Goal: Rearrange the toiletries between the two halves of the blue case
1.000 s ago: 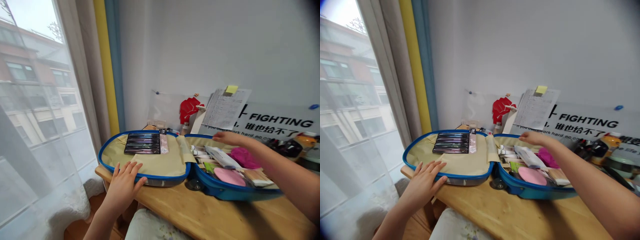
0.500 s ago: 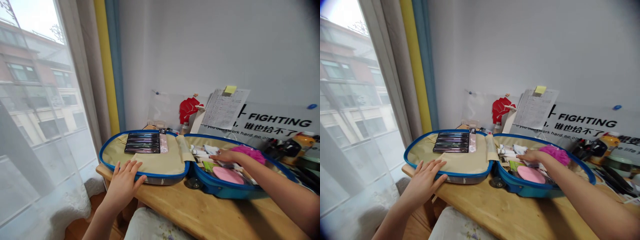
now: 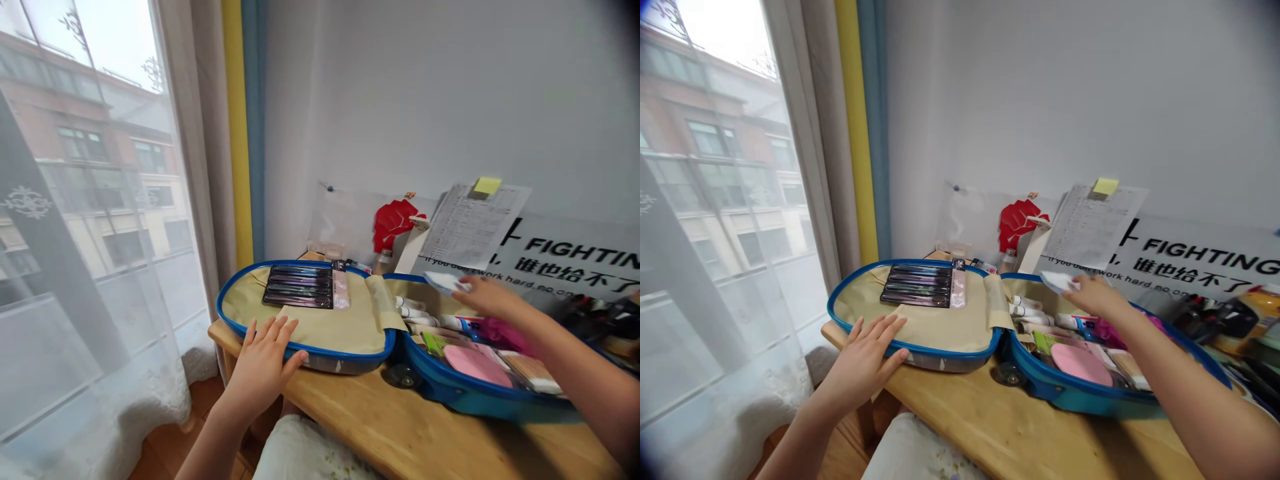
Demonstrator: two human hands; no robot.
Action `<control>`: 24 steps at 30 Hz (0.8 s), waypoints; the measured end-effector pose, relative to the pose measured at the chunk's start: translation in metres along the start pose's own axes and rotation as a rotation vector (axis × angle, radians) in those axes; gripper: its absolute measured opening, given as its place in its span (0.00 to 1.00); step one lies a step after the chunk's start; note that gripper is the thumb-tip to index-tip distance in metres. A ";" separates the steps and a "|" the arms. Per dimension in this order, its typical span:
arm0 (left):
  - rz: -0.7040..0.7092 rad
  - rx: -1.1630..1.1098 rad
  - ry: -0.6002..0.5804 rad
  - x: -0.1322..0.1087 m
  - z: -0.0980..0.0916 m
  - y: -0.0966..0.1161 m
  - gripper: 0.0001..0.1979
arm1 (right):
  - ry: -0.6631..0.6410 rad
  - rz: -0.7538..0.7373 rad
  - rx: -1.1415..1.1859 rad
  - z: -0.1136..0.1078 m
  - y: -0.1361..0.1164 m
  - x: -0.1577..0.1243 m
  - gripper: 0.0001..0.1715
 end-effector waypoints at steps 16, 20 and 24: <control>-0.002 0.056 0.190 0.002 -0.002 -0.012 0.41 | -0.448 -1.061 0.350 0.053 -0.297 -0.056 0.43; 0.001 0.029 0.033 0.002 -0.007 -0.012 0.30 | -0.531 -1.098 0.293 0.066 -0.316 -0.059 0.49; -0.047 -0.011 -0.042 0.000 -0.016 -0.009 0.23 | -0.551 -1.029 0.186 0.062 -0.299 -0.042 0.36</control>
Point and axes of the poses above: each hand's wrist, its own x-axis towards the middle knuckle, its own z-axis out of the palm, y = z × x, the point moved 2 cm from there along x, towards the middle knuckle, and after that the axes turned 14 degrees about -y, right-handed, at the moved point
